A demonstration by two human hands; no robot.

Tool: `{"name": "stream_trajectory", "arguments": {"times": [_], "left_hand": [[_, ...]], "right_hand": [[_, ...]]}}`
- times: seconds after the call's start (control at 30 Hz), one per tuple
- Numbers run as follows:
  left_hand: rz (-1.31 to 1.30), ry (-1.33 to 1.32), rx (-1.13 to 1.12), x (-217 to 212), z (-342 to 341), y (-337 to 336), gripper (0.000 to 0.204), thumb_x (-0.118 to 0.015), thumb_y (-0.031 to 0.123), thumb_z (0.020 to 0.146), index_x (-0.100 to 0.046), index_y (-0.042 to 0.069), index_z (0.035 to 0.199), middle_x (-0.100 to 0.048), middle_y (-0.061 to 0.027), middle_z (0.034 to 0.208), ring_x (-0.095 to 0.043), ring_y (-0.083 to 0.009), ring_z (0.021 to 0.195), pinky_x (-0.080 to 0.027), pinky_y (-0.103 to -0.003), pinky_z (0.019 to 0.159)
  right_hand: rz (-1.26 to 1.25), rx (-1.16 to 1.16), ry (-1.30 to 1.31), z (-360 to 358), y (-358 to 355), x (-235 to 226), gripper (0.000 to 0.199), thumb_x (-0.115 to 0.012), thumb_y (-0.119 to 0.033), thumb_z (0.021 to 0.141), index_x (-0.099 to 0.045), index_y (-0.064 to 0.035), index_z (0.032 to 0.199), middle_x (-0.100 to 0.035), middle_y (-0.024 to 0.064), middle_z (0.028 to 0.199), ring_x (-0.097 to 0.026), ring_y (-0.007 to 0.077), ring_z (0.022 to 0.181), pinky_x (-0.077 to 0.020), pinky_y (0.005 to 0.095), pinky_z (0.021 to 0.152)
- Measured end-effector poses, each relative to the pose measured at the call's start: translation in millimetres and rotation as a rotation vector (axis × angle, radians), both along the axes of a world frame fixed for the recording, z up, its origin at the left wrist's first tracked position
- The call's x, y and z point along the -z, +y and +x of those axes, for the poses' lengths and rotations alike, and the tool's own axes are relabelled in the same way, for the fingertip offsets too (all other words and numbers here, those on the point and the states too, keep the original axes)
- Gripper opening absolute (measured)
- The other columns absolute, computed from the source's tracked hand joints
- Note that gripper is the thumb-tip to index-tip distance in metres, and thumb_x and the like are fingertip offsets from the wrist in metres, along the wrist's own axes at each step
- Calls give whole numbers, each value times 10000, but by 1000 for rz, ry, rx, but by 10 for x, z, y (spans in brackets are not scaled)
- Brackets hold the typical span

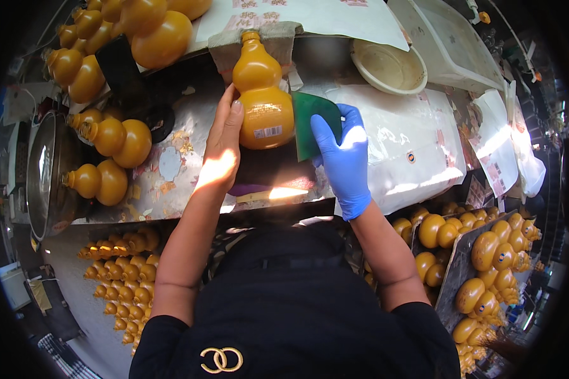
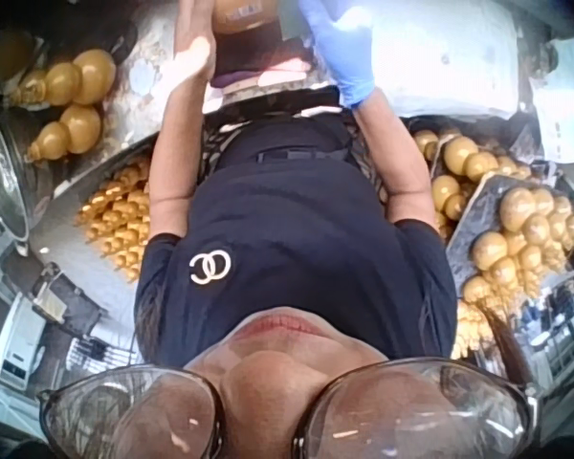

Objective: The person scrubs the surface of yellow gourds with a green sponge and applies a sticker to each one. The person handles the gourds one at a time, rotating them to clean different sides before placing them on a nearby tray.

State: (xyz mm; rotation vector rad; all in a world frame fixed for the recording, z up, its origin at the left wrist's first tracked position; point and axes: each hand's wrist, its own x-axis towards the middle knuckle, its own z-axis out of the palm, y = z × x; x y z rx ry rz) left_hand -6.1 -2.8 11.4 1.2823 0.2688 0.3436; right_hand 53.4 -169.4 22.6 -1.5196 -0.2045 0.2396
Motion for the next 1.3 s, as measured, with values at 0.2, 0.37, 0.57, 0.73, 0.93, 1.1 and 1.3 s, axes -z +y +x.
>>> {"name": "stream_trajectory", "arguments": {"times": [0.2, 0.37, 0.57, 0.73, 0.93, 1.1, 1.3], "left_hand": [[106, 105, -94, -38, 94, -80, 595, -445, 402, 978, -305, 36, 1427, -397, -141, 1396, -412, -243, 1279, -317, -366, 1077], [-73, 139, -137, 115, 72, 72, 519, -367, 314, 1012, -285, 42, 1446, -450, -113, 1381, -481, -238, 1248, -380, -382, 1057], [211, -75, 83, 254, -127, 296, 835, -662, 171, 881, -119, 99, 1510, -386, -129, 1413, -460, -236, 1250, -347, -364, 1068], [906, -11, -78, 13, -130, -30, 946, -774, 19, 688, -261, 89, 1479, -462, -143, 1349, -474, -260, 1223, -363, -374, 1049], [1380, -203, -205, -127, -121, -195, 830, -799, 60, 698, -385, 68, 1418, -442, -139, 1363, -414, -287, 1276, -331, -394, 1077], [1259, -200, -218, -20, -105, -193, 849, -808, 58, 678, -387, 102, 1415, -383, -153, 1401, -407, -321, 1271, -335, -412, 1072], [1266, -198, -212, 24, -96, -197, 845, -809, 96, 706, -367, 113, 1425, -353, -158, 1408, -364, -318, 1303, -329, -422, 1078]], "right_hand": [[-60, -108, -197, 122, 184, -72, 379, -689, -220, 838, -513, -10, 1100, -671, 165, 858, -678, 258, 816, -523, 352, 714], [-88, 30, -208, 279, 23, 90, 314, -672, -183, 835, -504, -22, 1045, -642, 194, 824, -657, 328, 772, -508, 370, 690], [534, 97, 383, 19, -702, 171, 320, -608, -242, 889, -533, -11, 1097, -602, 70, 930, -601, 163, 867, -506, 313, 757], [-213, 292, -13, 104, -1814, 487, 394, -537, -369, 936, -670, -2, 879, -579, 35, 651, -550, 128, 608, -469, 285, 619], [-1246, 147, -141, 106, -2184, 352, 333, -535, -315, 932, -626, -190, 1226, -678, 166, 902, -678, 203, 806, -509, 305, 754], [-869, 351, -340, -263, -2507, 876, 335, -591, -335, 899, -638, -162, 1182, -670, 147, 810, -652, 285, 702, -506, 348, 639], [223, 648, 670, -368, -2334, 886, 425, -694, -482, 826, -504, -106, 767, -412, -13, 625, -342, 97, 405, -247, 261, 371]]}}
